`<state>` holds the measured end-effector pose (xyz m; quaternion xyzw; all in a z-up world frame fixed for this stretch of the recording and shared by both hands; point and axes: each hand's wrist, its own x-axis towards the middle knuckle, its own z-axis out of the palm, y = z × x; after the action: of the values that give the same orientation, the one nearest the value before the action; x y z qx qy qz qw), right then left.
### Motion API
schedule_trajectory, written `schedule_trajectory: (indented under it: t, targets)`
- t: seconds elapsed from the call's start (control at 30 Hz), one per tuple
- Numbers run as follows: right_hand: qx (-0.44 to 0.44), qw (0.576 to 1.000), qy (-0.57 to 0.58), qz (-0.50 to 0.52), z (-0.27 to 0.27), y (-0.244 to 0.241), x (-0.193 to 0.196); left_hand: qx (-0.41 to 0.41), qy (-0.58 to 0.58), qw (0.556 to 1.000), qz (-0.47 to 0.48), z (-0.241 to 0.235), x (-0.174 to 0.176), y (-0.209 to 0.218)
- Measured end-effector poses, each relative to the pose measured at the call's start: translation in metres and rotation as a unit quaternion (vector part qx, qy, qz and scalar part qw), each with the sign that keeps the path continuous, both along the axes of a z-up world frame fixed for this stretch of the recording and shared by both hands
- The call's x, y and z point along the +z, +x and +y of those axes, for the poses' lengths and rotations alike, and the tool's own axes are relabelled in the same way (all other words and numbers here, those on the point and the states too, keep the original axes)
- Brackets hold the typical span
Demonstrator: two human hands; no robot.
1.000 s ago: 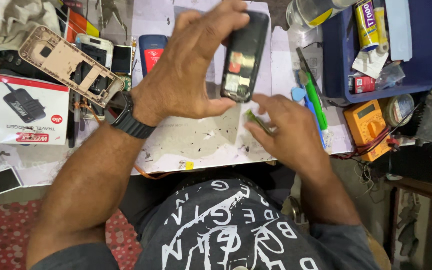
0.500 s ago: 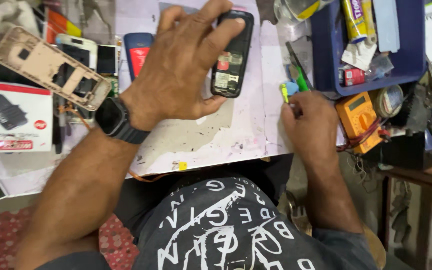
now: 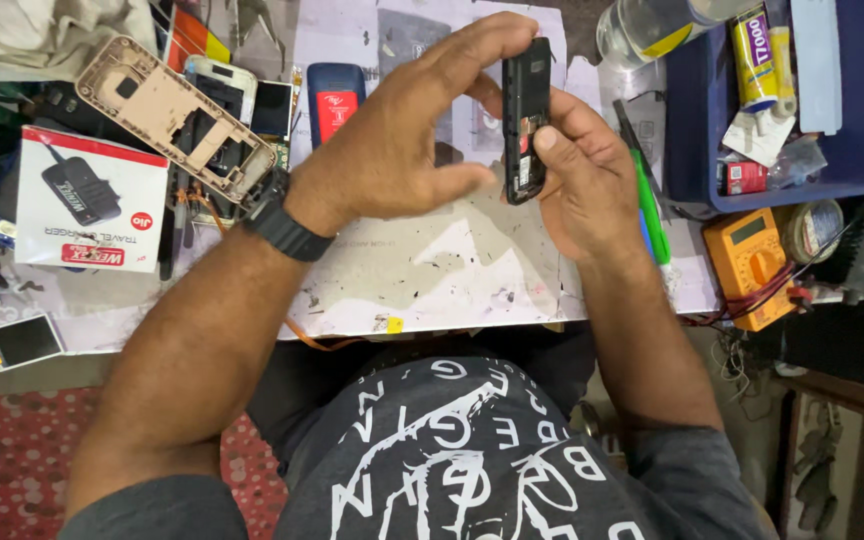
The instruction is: The person disassembles a feature phone by removing the back cover and battery, then uses a plastic pry tool and a green pen to separate the front keypad assembly from the phone body. The person continues to pry and separate internal components while handling the phone parts on a cluttered workbench.
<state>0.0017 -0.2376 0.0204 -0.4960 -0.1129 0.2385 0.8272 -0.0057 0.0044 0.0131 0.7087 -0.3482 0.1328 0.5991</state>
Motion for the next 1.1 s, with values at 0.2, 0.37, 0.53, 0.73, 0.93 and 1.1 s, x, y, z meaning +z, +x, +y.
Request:
schedule_trajectory:
  t: [0.2,0.37,0.53,0.73,0.93,1.1]
  targets:
    - [-0.041,0.993,-0.084,-0.067,-0.003,-0.006,-0.01,-0.017,-0.031,0.997,0.065,-0.001,-0.014,0.006]
    - [-0.024,0.997,-0.055,-0.042,-0.004,-0.007,-0.007,-0.021,-0.039,0.997,0.056,-0.001,-0.016,0.008]
    - [-0.017,0.998,-0.055,-0.029,-0.002,-0.007,-0.005,-0.02,-0.037,0.998,0.055,0.001,-0.019,0.01]
    - [-0.031,0.995,-0.08,-0.042,-0.003,-0.007,-0.006,-0.02,-0.034,0.998,0.056,-0.001,-0.022,0.011]
    - [-0.062,0.991,-0.087,-0.085,-0.005,-0.01,-0.011,-0.038,-0.048,0.996,0.068,-0.001,-0.016,0.01]
    - [-0.041,0.995,-0.068,-0.057,-0.005,-0.01,-0.012,-0.01,-0.036,0.998,0.052,-0.002,-0.006,0.007]
